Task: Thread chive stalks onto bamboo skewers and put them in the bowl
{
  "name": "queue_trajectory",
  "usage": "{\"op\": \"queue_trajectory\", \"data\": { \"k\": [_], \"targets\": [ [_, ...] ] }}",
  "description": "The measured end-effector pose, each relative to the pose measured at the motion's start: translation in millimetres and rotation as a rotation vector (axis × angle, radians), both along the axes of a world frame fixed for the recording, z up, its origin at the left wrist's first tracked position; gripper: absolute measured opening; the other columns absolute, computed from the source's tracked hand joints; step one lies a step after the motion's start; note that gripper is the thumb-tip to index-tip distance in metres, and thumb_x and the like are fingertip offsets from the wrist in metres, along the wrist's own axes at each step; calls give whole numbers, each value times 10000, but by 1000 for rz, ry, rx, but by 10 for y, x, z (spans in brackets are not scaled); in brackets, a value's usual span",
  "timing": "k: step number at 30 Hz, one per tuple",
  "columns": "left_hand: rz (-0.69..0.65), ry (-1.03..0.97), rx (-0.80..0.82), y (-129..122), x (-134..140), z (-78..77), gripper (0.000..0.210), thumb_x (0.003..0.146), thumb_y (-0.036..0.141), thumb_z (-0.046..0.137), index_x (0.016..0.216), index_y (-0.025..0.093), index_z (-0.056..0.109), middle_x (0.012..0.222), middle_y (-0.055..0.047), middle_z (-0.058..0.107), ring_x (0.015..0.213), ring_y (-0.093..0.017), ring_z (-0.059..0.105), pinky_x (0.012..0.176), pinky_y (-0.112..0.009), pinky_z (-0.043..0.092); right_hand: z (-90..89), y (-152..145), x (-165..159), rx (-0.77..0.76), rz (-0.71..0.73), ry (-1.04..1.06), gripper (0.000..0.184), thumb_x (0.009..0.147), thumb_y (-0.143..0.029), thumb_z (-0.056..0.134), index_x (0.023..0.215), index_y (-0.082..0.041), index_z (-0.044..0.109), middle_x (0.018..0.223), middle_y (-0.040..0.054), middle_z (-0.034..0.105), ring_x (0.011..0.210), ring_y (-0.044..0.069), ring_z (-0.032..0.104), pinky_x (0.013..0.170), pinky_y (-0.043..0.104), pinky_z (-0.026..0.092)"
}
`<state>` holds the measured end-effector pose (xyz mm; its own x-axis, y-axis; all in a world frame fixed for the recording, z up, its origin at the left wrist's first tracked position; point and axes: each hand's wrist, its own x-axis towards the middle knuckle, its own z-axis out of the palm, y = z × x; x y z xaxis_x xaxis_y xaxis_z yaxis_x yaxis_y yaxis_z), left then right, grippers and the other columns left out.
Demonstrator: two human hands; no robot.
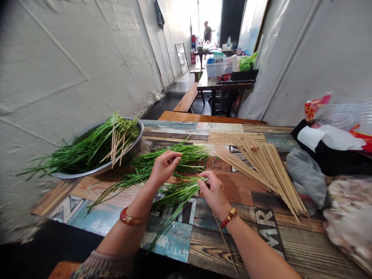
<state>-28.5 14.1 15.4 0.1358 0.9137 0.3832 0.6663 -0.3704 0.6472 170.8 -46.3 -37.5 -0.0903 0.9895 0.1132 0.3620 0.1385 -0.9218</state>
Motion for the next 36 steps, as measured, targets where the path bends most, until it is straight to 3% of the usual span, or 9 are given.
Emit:
{"op": "queue_trajectory", "data": {
  "k": [4,8,11,16,22,26,30,33,36],
  "targets": [
    [61,219,3,328,-58,117,236,861,280,486,906,172,691,868,-56,656,765,-150,587,720,-256,437,17,-4,-10,10,12,21,207,866,-354,498,965,-188,574,644,-17,611,541,144,616,540,254,462],
    [174,435,-125,723,-12,153,255,847,287,490,941,191,707,949,-75,673,830,-174,598,753,-262,429,29,1,-21,25,23,58,189,871,-339,491,952,-188,570,636,-20,599,536,144,609,537,253,458],
    [230,473,-168,941,34,79,252,827,312,514,946,207,711,996,-84,686,883,-203,603,758,-281,420,22,14,-26,49,24,52,173,866,-322,496,944,-189,575,655,-10,612,550,146,604,542,255,454],
    [299,491,-277,1077,46,-79,241,782,377,571,847,209,731,851,-79,715,802,-219,619,687,-286,412,10,28,-24,109,-2,6,157,859,-298,505,932,-193,596,780,27,665,654,162,618,585,260,457],
    [274,471,-137,805,88,66,212,820,335,531,858,246,720,1074,-40,674,1024,-228,560,814,-326,399,12,30,-9,120,-52,22,173,854,-302,513,925,-183,617,823,37,673,694,161,615,632,263,456],
    [186,437,113,479,149,195,154,810,289,568,768,236,706,1083,-31,674,1101,-238,518,906,-394,364,-8,31,-5,65,-68,128,215,848,-341,516,939,-172,613,743,26,650,592,135,595,542,235,446],
    [155,492,283,137,195,247,154,829,264,557,746,248,685,1110,-3,673,1209,-256,460,1030,-482,254,35,26,1,-61,-66,255,331,832,-400,533,1039,-154,611,596,-14,589,463,106,514,429,208,388],
    [124,566,328,-92,185,291,178,848,233,530,741,245,672,1197,7,639,1287,-274,395,1083,-545,143,76,33,13,-176,-71,390,490,805,-446,557,1186,-138,569,535,-45,546,402,85,441,376,194,340],
    [89,587,338,-216,128,352,189,847,208,524,727,239,666,1283,19,589,1361,-285,293,1103,-585,39,80,43,27,-220,-79,446,549,783,-476,575,1210,-131,573,520,-53,530,392,75,416,362,186,321]
  ]
}}
